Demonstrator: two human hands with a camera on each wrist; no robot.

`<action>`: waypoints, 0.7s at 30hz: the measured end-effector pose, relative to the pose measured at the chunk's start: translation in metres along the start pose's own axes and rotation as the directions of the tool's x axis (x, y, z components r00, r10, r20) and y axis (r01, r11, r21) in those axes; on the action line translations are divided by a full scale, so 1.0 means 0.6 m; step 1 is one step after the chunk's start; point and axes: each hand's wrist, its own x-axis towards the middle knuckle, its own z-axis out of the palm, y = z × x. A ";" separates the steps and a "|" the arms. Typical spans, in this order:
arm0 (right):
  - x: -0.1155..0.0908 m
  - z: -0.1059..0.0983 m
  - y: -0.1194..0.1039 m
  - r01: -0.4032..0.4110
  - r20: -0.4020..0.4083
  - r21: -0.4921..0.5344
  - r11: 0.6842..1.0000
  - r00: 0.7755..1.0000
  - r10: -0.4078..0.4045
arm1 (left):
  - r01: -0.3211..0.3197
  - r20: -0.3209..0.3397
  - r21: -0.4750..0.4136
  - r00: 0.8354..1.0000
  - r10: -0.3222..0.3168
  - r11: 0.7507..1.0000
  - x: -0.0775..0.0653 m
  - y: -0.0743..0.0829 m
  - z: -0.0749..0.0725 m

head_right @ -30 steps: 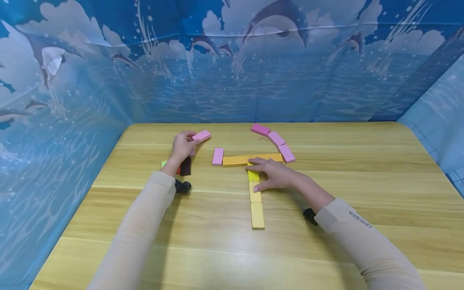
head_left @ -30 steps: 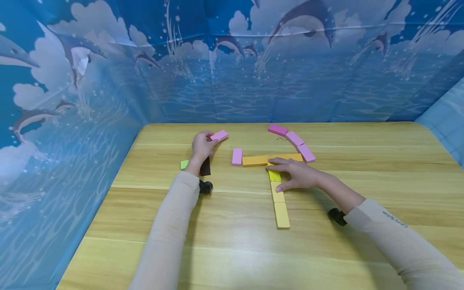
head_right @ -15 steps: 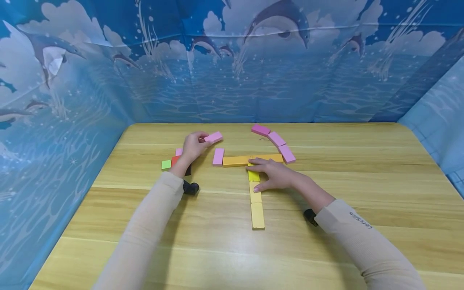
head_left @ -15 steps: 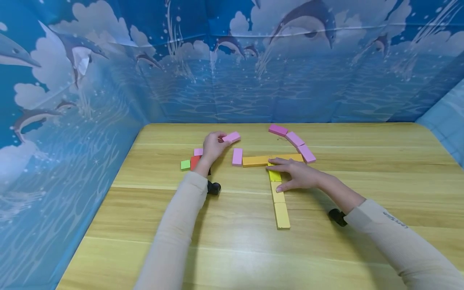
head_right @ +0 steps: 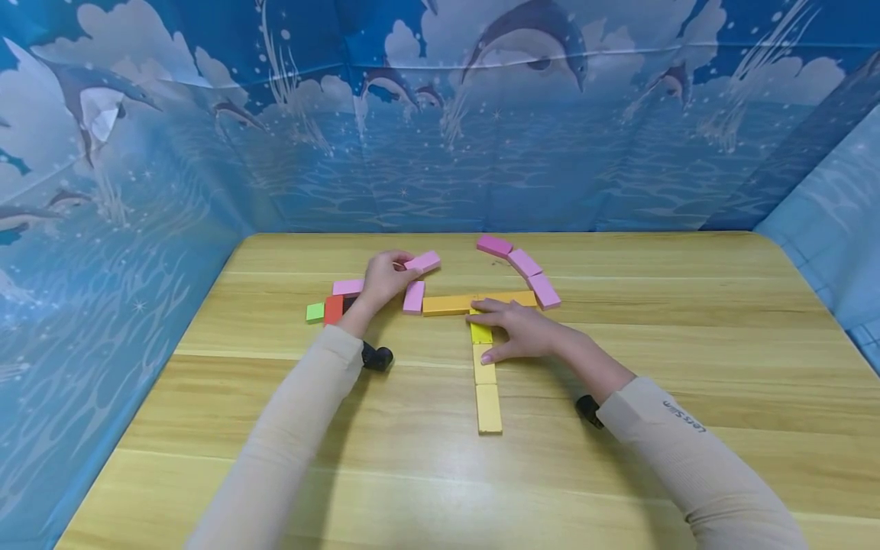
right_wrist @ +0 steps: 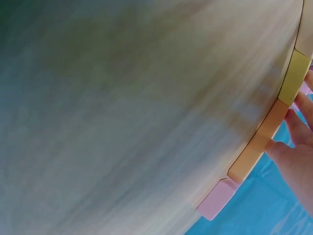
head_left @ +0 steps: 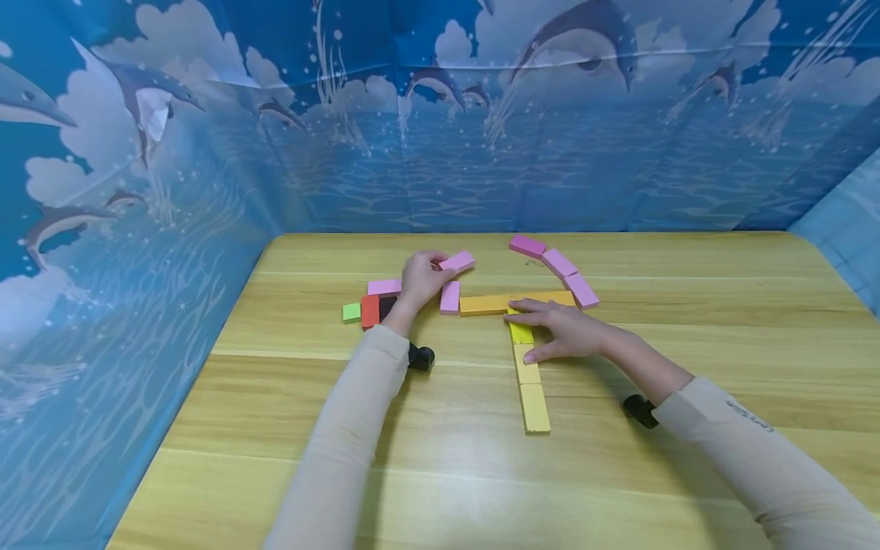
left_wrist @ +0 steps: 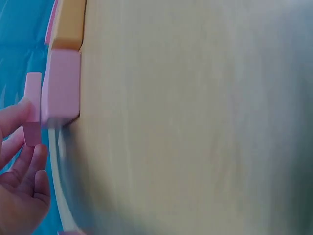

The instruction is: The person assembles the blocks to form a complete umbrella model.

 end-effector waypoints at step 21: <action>0.000 0.002 -0.001 -0.005 -0.010 0.005 1.000 1.000 0.005 | 0.030 -0.054 0.028 0.998 -0.028 0.999 -0.009 0.005 0.024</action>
